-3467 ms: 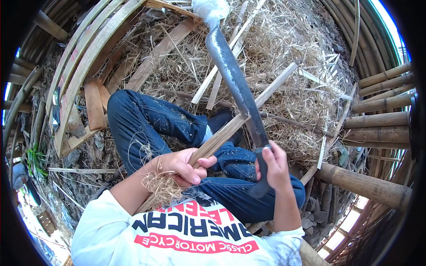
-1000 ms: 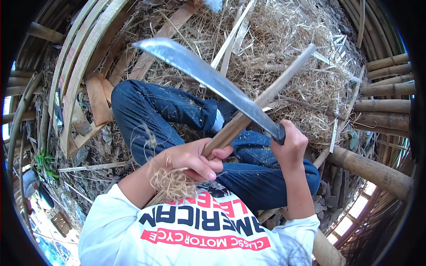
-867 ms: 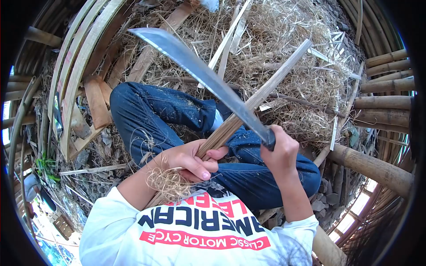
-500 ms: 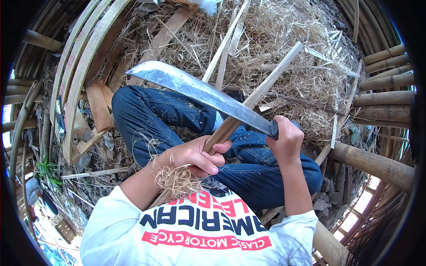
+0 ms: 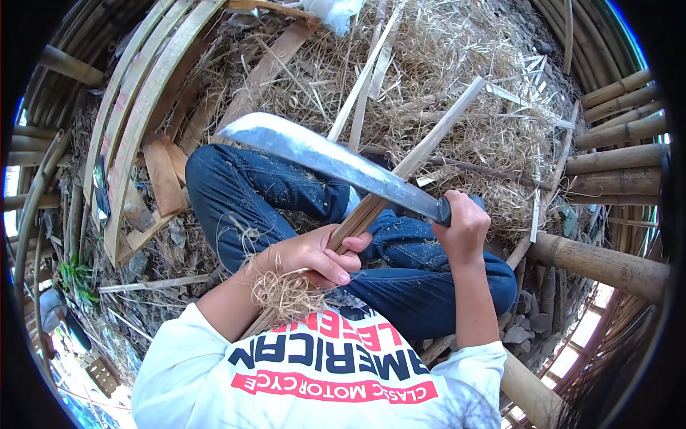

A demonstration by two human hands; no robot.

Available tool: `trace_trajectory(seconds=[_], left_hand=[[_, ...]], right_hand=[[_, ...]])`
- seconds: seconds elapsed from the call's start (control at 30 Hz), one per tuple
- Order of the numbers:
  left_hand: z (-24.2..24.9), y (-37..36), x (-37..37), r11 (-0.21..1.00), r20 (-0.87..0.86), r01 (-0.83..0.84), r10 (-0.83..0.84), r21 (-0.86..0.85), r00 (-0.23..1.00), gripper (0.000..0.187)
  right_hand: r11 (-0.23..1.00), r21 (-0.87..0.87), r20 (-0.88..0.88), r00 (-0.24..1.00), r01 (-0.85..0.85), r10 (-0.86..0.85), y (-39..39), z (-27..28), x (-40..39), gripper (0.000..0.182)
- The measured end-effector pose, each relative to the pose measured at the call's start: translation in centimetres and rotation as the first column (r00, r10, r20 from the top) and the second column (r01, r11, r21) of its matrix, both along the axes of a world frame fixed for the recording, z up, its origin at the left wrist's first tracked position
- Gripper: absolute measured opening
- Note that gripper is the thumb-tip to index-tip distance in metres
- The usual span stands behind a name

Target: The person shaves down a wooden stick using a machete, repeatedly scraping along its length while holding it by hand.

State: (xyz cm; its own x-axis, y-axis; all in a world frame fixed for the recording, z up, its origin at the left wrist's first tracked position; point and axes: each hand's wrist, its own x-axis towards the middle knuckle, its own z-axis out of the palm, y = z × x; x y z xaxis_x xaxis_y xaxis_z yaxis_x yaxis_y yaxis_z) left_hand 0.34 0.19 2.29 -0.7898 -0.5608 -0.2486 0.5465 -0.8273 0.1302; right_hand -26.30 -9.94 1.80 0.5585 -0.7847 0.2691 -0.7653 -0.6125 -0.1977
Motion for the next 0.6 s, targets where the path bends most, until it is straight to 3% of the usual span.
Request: trace_trajectory(seconds=[0.13,0.23,0.27,0.47,0.5,0.57,0.6], left_hand=[[0.8,0.2,0.1,0.997,0.021,0.028,-0.03,0.073,0.999,0.046],[2.1,0.2,0.4,0.991,0.011,0.0,-0.002,0.134,1.0,0.047],[2.3,0.4,0.2,0.991,0.009,-0.012,0.011,0.131,1.0,0.047],[2.3,-1.5,-0.3,0.988,-0.139,0.001,0.02,0.154,0.99,0.044],[2.2,-1.9,-0.6,0.99,-0.139,0.006,0.014,0.143,0.99,0.045],[2.5,-2.2,-1.1,0.991,-0.121,0.018,-0.002,0.133,0.993,0.045],[2.7,-2.5,-1.5,0.991,-0.103,0.027,-0.013,0.131,0.995,0.046]], right_hand=[[0.999,-0.03,0.015,0.999,0.032,-0.031,0.1,0.7,-0.3,0.055],[0.999,-0.027,0.028,0.999,-0.037,0.038,-0.4,2.0,-0.5,0.056],[0.999,-0.048,0.058,0.998,0.017,-0.014,-0.4,2.3,-0.6,0.056],[0.987,0.163,0.217,0.975,0.005,-0.041,0.5,4.3,-0.6,0.035],[0.991,0.126,0.234,0.969,0.048,-0.076,0.5,4.5,-1.0,0.035],[0.93,0.366,0.173,0.981,0.023,-0.092,0.6,4.6,-1.5,0.031],[0.936,0.348,0.194,0.973,0.051,-0.125,0.4,4.5,-1.8,0.031]])
